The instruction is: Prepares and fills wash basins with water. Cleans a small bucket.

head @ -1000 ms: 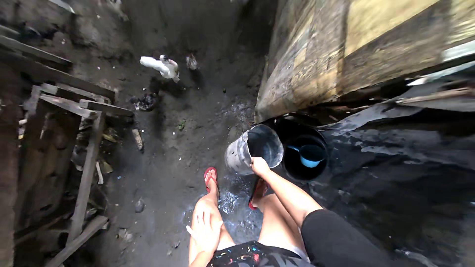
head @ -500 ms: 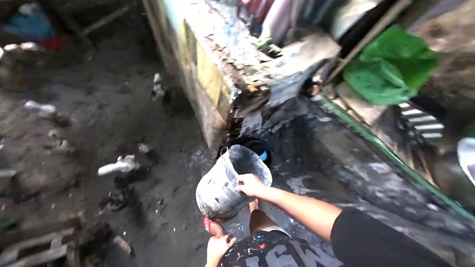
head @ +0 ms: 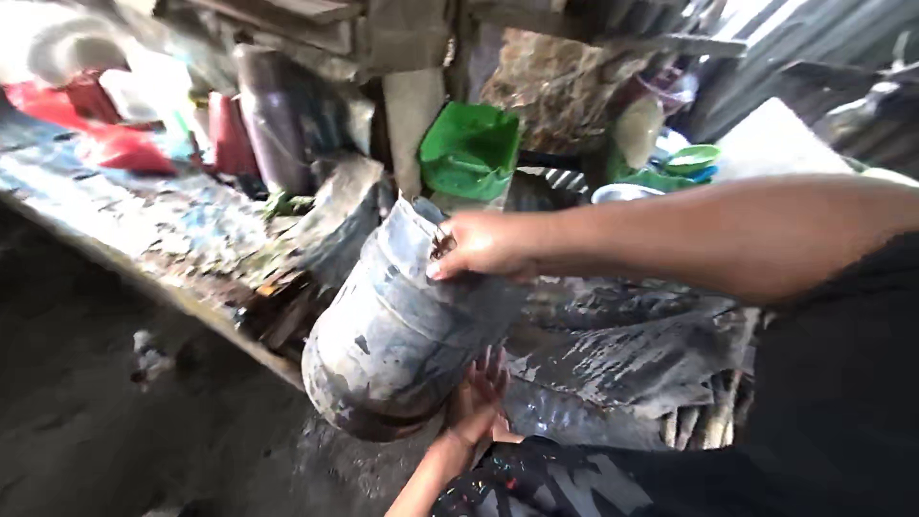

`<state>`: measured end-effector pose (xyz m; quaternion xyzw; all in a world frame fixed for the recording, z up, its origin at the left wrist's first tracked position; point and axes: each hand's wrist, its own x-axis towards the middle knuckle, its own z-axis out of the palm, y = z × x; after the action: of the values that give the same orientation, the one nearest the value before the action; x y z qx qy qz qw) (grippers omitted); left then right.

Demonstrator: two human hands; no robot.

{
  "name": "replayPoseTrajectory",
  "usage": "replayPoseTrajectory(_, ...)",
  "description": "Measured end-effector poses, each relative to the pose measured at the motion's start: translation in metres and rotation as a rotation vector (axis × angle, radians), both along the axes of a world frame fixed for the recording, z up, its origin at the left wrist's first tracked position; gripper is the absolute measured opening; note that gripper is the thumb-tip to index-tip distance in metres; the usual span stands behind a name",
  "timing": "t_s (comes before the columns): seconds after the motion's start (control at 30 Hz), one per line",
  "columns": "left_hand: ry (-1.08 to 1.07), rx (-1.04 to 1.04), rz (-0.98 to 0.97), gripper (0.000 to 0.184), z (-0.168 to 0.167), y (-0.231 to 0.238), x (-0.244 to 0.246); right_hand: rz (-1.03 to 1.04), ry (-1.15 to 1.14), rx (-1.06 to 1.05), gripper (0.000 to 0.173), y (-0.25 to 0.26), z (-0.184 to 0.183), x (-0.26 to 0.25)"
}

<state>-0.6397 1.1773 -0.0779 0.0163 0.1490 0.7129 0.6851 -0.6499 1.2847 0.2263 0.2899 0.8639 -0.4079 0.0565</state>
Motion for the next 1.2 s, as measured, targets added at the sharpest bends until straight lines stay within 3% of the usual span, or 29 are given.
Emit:
replayPoseTrajectory(0.2, 0.057, 0.098, -0.037, 0.045, 0.039, 0.125, 0.072, -0.14, 0.142, -0.037, 0.017, 0.099, 0.055, 0.107)
replayPoseTrajectory(0.4, 0.007, -0.181, -0.056, 0.037, 0.07, 0.209, 0.12, -0.318, 0.276, -0.105, 0.018, 0.202, 0.051, 0.196)
replayPoseTrajectory(0.5, -0.057, -0.1, -0.089, 0.034, 0.058, 0.24, 0.131, -0.419, 0.373, -0.18, 0.021, 0.241, 0.039, 0.231)
replayPoseTrajectory(0.73, 0.121, 0.115, -0.079, 0.034, 0.041, 0.288, 0.133, -0.547, 0.602, -0.326, 0.021, 0.305, 0.012, 0.293)
replayPoseTrajectory(1.2, -0.023, -0.026, -0.156, 0.036, 0.04, 0.315, 0.143, -0.525, 0.646, -0.339, 0.017, 0.341, -0.009, 0.315)
